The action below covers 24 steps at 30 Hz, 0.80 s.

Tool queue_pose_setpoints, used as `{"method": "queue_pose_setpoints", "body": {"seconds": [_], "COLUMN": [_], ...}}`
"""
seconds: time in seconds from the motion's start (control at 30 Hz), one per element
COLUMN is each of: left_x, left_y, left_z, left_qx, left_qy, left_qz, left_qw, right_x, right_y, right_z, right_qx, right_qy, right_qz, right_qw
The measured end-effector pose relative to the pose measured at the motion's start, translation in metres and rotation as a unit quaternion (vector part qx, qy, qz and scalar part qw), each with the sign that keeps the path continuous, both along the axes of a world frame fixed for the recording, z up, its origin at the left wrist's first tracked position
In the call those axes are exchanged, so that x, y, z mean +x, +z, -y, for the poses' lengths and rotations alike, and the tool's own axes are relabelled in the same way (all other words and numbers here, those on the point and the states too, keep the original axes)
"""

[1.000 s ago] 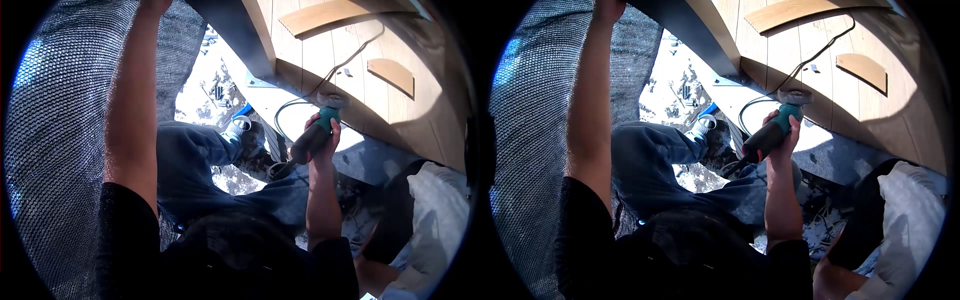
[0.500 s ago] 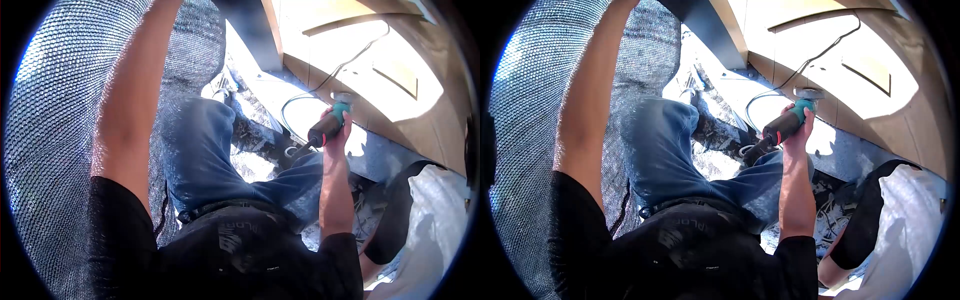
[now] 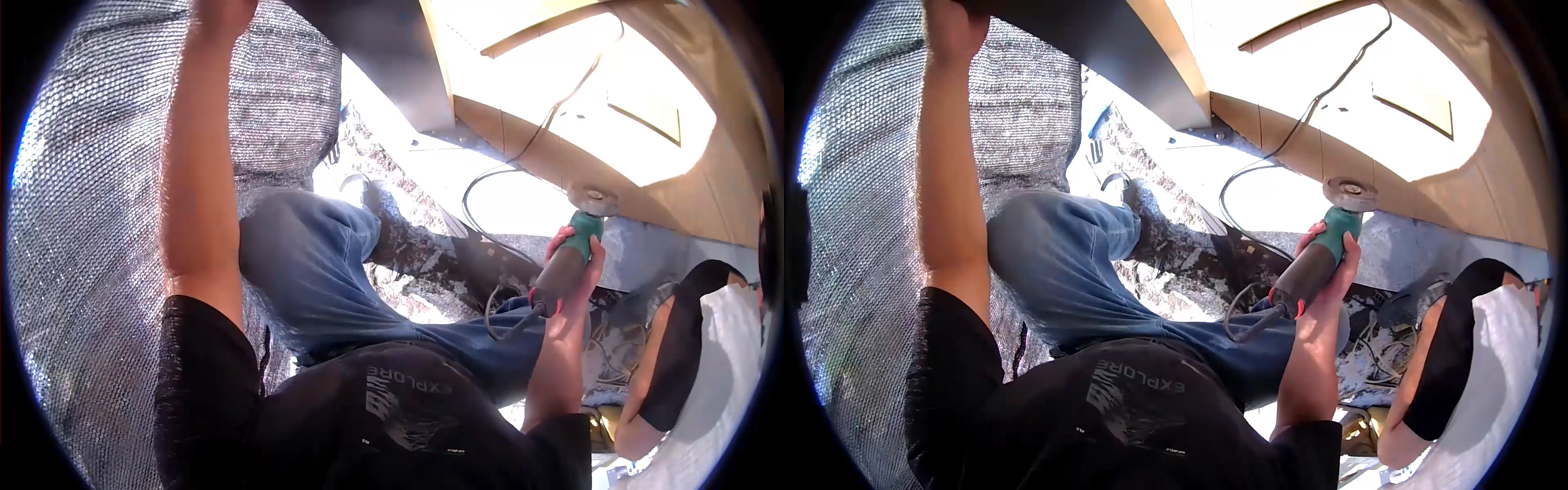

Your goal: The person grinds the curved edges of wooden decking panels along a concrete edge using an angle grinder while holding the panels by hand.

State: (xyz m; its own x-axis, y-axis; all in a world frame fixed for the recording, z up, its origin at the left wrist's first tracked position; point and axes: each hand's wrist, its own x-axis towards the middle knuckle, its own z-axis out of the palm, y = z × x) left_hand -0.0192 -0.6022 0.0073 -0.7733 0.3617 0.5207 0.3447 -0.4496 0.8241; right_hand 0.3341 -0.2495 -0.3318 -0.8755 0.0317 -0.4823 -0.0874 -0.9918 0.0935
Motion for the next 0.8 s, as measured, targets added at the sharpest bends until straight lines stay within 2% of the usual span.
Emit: {"method": "queue_pose_setpoints", "body": {"seconds": [0.03,0.1,0.17,0.23,0.27,0.3,0.37,0.4,0.5,0.6,0.73,0.8], "left_x": [-0.025,0.003,-0.011,0.017,0.018,0.020,0.023,0.025,0.024,-0.014,-0.034,-0.039], "left_y": [0.000,0.006,0.010,0.007,0.011,0.006,-0.013,-0.025,-0.063,-0.099,-0.123,-0.136], "left_z": [0.024,0.008,0.013,-0.008,0.005,0.013,0.029,0.035,0.050,0.069,0.087,0.096], "left_qx": [0.123,-0.040,-0.066,-0.031,0.000,-0.001,-0.004,-0.015,-0.083,-0.177,-0.288,-0.338], "left_qy": [-0.144,-0.100,0.077,0.134,0.012,-0.007,0.015,0.028,0.053,0.062,0.047,0.033], "left_qz": [0.163,-0.078,-0.144,-0.148,-0.114,-0.107,-0.103,-0.101,-0.073,-0.024,-0.002,0.008], "left_qw": [0.968,0.991,0.984,0.979,0.993,0.994,0.995,0.994,0.992,0.982,0.956,0.940], "right_x": [0.006,0.018,0.036,0.056,0.059,0.070,0.090,0.095,0.105,0.080,0.060,0.045], "right_y": [0.004,0.018,0.026,0.027,0.038,0.036,0.057,0.066,0.088,0.103,0.117,0.125], "right_z": [0.001,0.001,0.008,0.019,0.032,0.040,0.080,0.097,0.152,0.192,0.223,0.228], "right_qx": [0.005,-0.008,0.022,0.014,0.040,0.022,0.123,0.124,0.074,0.076,0.112,0.110], "right_qy": [-0.015,-0.047,-0.099,-0.132,-0.180,-0.172,-0.224,-0.264,-0.340,-0.351,-0.362,-0.405], "right_qz": [0.001,0.017,0.033,0.026,0.068,0.034,0.087,0.088,0.141,0.193,0.264,0.258], "right_qw": [1.000,0.999,0.994,0.991,0.980,0.984,0.963,0.952,0.927,0.913,0.887,0.870]}}
